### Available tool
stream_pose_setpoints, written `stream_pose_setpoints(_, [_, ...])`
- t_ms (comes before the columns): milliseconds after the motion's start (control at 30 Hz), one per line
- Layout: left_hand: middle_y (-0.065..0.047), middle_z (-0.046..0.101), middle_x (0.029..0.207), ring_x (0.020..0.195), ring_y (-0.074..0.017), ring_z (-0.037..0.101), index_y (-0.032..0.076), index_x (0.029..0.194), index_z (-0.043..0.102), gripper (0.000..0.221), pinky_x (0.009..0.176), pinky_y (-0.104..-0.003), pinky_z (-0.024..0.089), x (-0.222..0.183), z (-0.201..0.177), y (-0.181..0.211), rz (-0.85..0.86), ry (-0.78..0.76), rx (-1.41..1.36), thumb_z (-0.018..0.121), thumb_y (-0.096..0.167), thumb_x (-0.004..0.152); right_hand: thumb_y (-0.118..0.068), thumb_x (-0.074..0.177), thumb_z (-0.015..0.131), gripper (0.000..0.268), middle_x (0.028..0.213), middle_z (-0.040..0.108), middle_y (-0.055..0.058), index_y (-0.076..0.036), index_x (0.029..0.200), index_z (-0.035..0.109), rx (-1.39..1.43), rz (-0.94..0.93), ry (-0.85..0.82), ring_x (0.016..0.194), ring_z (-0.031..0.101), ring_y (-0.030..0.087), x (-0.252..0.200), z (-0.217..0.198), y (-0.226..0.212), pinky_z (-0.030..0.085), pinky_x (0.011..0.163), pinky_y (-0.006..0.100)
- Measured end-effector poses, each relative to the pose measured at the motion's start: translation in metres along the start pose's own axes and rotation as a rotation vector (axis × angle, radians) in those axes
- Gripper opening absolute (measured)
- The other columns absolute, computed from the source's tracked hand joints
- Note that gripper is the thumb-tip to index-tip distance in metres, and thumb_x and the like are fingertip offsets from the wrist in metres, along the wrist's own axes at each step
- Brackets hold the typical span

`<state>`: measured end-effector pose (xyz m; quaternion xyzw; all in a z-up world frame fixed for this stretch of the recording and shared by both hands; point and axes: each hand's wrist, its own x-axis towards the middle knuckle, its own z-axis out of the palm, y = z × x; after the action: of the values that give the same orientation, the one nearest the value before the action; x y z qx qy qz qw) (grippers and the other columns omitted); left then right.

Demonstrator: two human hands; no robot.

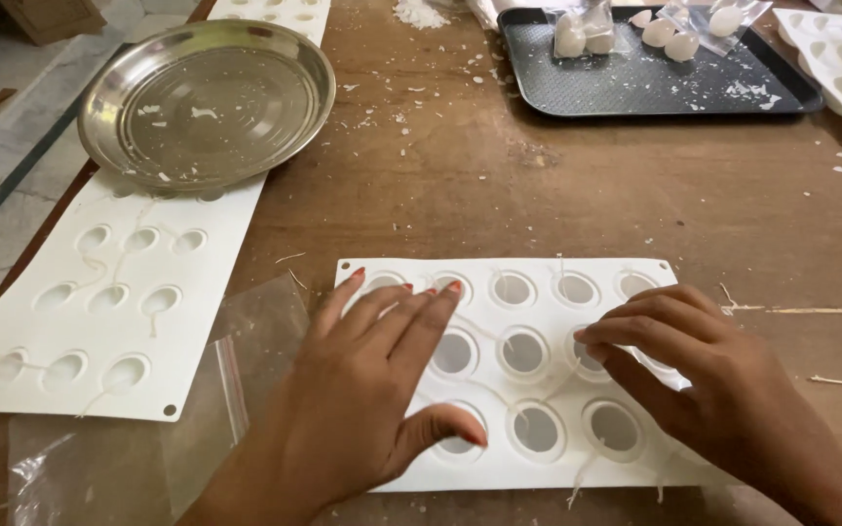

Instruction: Threading cotton wicks through silicone candle molds using a needle.

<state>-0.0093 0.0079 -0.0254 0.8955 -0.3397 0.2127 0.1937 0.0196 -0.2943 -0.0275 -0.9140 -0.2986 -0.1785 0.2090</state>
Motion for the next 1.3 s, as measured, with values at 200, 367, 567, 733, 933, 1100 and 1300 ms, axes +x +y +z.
stream_pose_setpoints(200, [-0.013, 0.069, 0.126, 0.122, -0.0320, 0.059, 0.001, 0.123, 0.067, 0.038, 0.105, -0.046, 0.043, -0.005, 0.007, -0.001, -0.036, 0.022, 0.015, 0.066, 0.007, 0.085, -0.024, 0.087, 0.077, 0.025, 0.111, 0.073, -0.003, -0.023, 0.112, 0.081, 0.069, -0.098, -0.259, 0.103, 0.068, 0.016, -0.016, 0.011, 0.024, 0.060, 0.083, 0.032])
stream_pose_setpoints(367, [-0.012, 0.066, 0.128, 0.121, -0.0316, 0.058, 0.001, 0.121, 0.069, 0.054, 0.103, -0.044, 0.045, -0.005, -0.007, -0.001, -0.071, 0.009, -0.013, 0.063, -0.009, 0.068, -0.020, 0.084, 0.073, 0.031, 0.115, 0.071, -0.003, -0.021, 0.115, 0.078, 0.050, -0.176, -0.287, 0.107, 0.065, 0.019, -0.015, 0.012, 0.018, 0.057, 0.088, 0.034])
stream_pose_setpoints(567, [-0.011, 0.065, 0.125, 0.117, -0.0307, 0.058, 0.003, 0.115, 0.071, 0.047, 0.100, -0.040, 0.048, -0.005, 0.002, -0.007, -0.208, -0.014, -0.064, 0.061, -0.012, 0.071, -0.021, 0.087, 0.072, 0.027, 0.116, 0.072, -0.002, -0.017, 0.113, 0.075, 0.017, -0.226, -0.237, 0.109, 0.065, 0.019, -0.011, 0.009, 0.029, 0.058, 0.089, 0.033])
stream_pose_setpoints(733, [-0.015, 0.064, 0.129, 0.121, -0.0327, 0.056, 0.003, 0.110, 0.073, 0.026, 0.100, -0.044, 0.047, -0.010, 0.013, 0.003, -0.150, -0.039, -0.155, 0.067, 0.009, 0.085, -0.017, 0.084, 0.070, 0.023, 0.108, 0.074, 0.008, -0.011, 0.106, 0.074, -0.161, 0.031, -0.042, 0.098, 0.072, 0.023, 0.000, -0.026, 0.056, 0.062, 0.079, 0.034])
stream_pose_setpoints(933, [-0.023, 0.054, 0.141, 0.131, -0.0458, 0.042, 0.001, 0.114, 0.069, 0.059, 0.107, -0.057, 0.035, -0.013, 0.023, 0.003, -0.038, -0.097, -0.010, 0.056, 0.056, 0.096, -0.019, 0.096, 0.073, 0.017, 0.109, 0.075, 0.013, -0.007, 0.107, 0.077, -0.207, 0.701, -0.178, 0.086, 0.077, 0.027, -0.016, -0.032, 0.117, 0.064, 0.072, 0.038])
stream_pose_setpoints(1100, [-0.020, 0.053, 0.144, 0.128, -0.0454, 0.042, -0.001, 0.120, 0.064, 0.068, 0.104, -0.056, 0.035, -0.004, 0.010, 0.008, -0.102, -0.097, -0.001, 0.053, 0.061, 0.092, -0.031, 0.096, 0.072, 0.026, 0.103, 0.082, 0.009, -0.011, 0.110, 0.078, -0.225, 0.963, -0.496, 0.091, 0.074, 0.025, -0.005, -0.024, 0.104, 0.060, 0.082, 0.041])
stream_pose_setpoints(1300, [-0.019, 0.053, 0.144, 0.125, -0.0446, 0.044, 0.000, 0.122, 0.064, 0.067, 0.105, -0.054, 0.036, -0.005, 0.010, 0.016, -0.092, -0.044, 0.019, 0.052, 0.060, 0.094, -0.040, 0.105, 0.057, 0.039, 0.092, 0.076, 0.017, -0.005, 0.104, 0.074, -0.352, 0.993, -0.711, 0.080, 0.074, 0.030, 0.005, -0.024, 0.085, 0.058, 0.079, 0.045])
